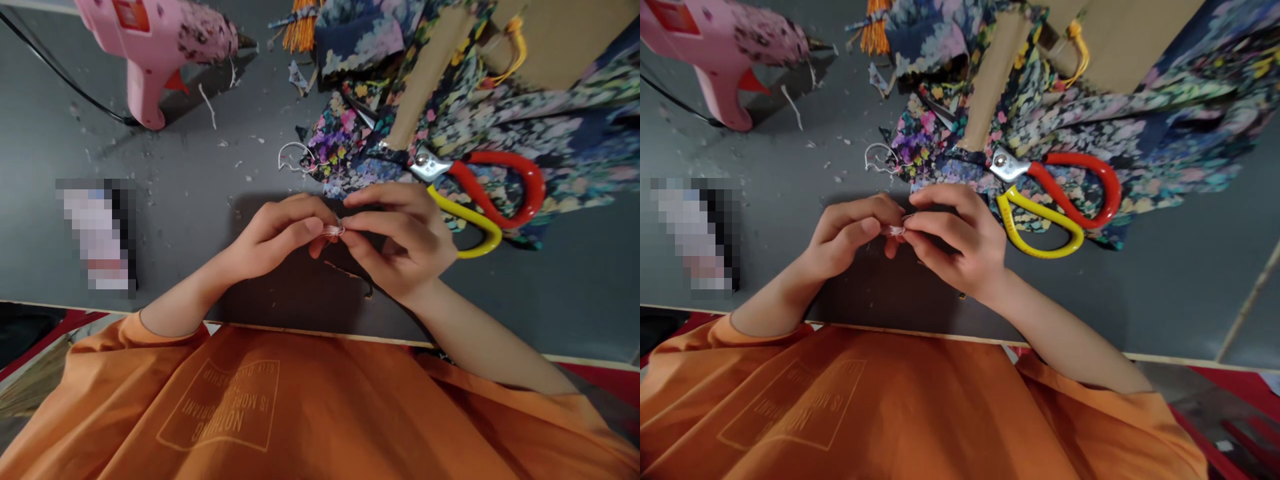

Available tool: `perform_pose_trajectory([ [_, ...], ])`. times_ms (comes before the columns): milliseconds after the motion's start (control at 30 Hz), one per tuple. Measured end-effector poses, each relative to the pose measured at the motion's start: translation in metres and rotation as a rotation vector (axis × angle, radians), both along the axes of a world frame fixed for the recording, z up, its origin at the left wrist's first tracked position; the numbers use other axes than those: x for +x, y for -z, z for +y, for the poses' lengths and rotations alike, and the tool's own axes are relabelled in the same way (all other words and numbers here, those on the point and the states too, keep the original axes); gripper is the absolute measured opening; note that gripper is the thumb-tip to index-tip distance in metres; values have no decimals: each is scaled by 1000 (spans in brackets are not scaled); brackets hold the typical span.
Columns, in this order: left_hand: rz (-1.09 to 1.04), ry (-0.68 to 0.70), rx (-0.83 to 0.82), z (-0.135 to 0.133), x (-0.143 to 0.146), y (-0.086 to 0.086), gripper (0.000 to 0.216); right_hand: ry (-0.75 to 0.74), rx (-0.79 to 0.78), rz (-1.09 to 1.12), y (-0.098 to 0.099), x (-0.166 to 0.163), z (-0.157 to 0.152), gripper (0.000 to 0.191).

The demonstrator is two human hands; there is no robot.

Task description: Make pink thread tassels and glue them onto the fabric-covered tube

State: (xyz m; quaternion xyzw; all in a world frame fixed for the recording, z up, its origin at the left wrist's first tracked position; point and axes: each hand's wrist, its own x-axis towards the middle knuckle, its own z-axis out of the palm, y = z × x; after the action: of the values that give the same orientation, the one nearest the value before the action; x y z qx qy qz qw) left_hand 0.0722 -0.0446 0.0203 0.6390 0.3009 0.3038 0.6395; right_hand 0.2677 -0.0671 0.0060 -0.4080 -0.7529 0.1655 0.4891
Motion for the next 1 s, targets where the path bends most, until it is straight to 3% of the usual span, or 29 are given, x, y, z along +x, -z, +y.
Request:
perform_pose_trajectory([
  [467, 60, -19, 80, 2, 3, -2, 31, -34, 11, -16, -2, -3, -3, 12],
  [867, 77, -20, -11, 1, 3, -4, 35, -35, -8, -33, -1, -2, -3, 13],
  [1000, 66, -4, -28, 1, 1, -2, 26, -58, -20, 0, -2, -3, -1, 16],
])
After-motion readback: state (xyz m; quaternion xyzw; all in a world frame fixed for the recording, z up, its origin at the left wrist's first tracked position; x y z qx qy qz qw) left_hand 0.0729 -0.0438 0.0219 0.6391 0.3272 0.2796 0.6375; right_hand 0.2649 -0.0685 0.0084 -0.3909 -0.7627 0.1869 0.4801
